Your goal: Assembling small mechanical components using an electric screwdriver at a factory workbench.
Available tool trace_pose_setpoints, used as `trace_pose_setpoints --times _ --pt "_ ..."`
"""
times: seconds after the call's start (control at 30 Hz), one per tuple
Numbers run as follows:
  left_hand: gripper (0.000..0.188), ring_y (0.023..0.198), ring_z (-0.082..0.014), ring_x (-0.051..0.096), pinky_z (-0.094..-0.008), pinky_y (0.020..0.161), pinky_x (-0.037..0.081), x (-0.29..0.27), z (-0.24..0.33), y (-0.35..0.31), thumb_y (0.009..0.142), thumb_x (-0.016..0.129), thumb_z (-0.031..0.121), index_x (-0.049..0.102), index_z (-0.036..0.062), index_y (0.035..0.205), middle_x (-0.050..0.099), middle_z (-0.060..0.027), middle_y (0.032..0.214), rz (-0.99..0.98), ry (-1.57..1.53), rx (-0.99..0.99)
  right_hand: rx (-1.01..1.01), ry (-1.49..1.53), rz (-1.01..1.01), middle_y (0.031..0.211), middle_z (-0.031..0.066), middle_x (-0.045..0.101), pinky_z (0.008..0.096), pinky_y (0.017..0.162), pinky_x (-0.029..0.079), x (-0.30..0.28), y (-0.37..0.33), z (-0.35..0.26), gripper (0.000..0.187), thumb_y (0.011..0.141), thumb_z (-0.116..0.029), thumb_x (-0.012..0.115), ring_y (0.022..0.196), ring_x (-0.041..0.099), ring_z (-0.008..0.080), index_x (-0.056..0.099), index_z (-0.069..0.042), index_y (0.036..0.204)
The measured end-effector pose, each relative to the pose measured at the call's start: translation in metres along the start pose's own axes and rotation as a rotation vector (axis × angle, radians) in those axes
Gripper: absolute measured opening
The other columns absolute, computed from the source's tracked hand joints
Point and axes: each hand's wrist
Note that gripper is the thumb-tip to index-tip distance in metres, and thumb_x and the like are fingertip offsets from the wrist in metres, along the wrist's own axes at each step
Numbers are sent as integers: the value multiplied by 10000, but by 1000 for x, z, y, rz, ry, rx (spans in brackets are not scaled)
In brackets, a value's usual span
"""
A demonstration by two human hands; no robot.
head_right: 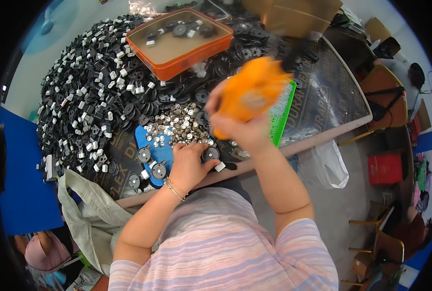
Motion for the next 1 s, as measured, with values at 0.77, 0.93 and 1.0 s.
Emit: trace_pose_setpoints --times 0.77,0.93,1.0 --pt "426 922 -254 573 -455 938 276 -10 4 4 688 707 255 597 53 1046 621 -93 978 -181 26 -58 -175 -279 323 839 105 547 257 590 475 -53 6 23 322 714 69 590 648 558 151 448 -22 989" --pt "418 922 -249 576 -458 923 287 -8 2 4 686 706 243 598 47 1039 621 -93 959 -163 -2 -45 -180 -273 319 830 104 547 255 582 470 -57 6 26 314 711 71 590 638 556 152 451 -22 976" --pt "410 921 -244 578 -469 910 293 -7 2 3 688 702 238 599 42 1032 621 -91 938 -134 -16 -29 -167 -250 330 827 104 547 256 579 468 -57 5 28 319 707 76 590 636 555 152 451 -23 976"
Point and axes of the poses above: each hand's wrist, its own y-axis towards the middle knuckle, its own x-axis out of the palm, z = x × y
